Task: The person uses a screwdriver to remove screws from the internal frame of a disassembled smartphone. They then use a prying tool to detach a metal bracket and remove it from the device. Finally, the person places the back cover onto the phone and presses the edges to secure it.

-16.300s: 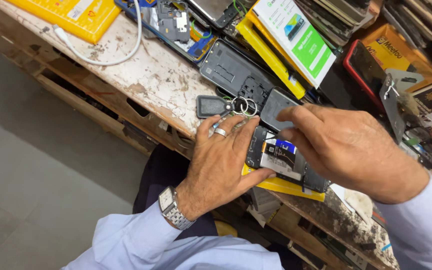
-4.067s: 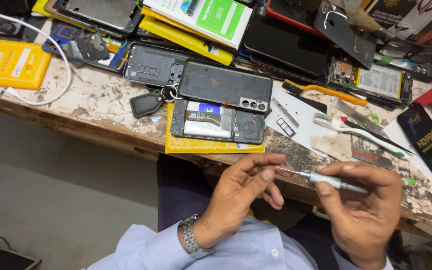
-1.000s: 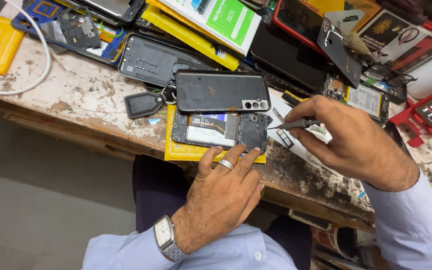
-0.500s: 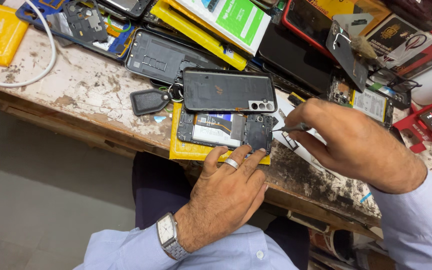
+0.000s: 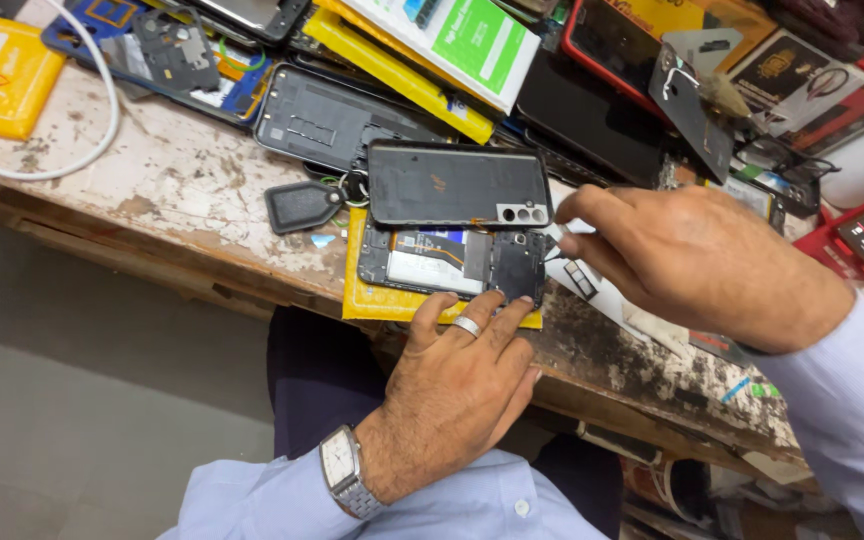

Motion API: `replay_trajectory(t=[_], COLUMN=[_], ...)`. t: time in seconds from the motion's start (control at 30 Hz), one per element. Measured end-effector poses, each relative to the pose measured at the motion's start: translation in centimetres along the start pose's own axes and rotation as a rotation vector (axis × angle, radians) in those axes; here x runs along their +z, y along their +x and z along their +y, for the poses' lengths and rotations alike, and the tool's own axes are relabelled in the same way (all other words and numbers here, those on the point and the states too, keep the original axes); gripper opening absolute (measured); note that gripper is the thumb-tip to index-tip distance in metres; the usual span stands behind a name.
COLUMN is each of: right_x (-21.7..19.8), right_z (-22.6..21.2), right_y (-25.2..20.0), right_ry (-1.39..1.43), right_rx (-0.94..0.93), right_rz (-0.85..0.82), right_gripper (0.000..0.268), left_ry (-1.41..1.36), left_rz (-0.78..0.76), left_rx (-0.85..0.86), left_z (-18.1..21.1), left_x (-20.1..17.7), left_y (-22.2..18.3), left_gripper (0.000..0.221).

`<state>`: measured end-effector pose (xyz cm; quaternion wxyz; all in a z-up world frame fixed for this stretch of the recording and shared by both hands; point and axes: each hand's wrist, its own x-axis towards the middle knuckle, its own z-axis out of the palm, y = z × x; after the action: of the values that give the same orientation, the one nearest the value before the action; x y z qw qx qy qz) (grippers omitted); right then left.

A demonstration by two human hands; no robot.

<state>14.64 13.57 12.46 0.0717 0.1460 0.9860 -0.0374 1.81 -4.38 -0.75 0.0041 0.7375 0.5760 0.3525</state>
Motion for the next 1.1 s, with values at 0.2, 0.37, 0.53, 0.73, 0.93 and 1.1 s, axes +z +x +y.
replay_trajectory(t=[0.2, 0.37, 0.53, 0.73, 0.93, 1.1], right_x=[-0.35, -0.38, -0.45, -0.40, -0.44, -0.13], right_z=[-0.20, -0.36, -0.24, -0.24, -0.08, -0.13], right_y=[-0.18, -0.35, -0.08, -0.10, -0.19, -0.43], right_ry=[0.014, 0.176, 0.217, 0.198, 0.175, 0.135], right_rx=[0.100, -0.070, -0.131, -0.197, -0.237, -0.094], right_rz=[-0.120, 0.019, 0.032, 0.096, 0.095, 0.030], right_gripper=[0.032, 0.029, 0.024, 0.023, 0.030, 0.029], left_ry=[-0.009, -0.006, -0.005, -0.008, -0.013, -0.015], left_rz=[-0.003, 0.005, -0.001, -0.011, -0.006, -0.012], left_rx=[-0.011, -0.011, -0.019, -0.022, -0.019, -0.023], left_z=[0.14, 0.12, 0.06, 0.07, 0.07, 0.18], left_x=[0.04, -0.04, -0.38, -0.07, -0.03, -0.09], left_y=[0.02, 0.17, 0.07, 0.20, 0.21, 0.20], left_gripper=[0.023, 0.022, 0.024, 0.024, 0.024, 0.025])
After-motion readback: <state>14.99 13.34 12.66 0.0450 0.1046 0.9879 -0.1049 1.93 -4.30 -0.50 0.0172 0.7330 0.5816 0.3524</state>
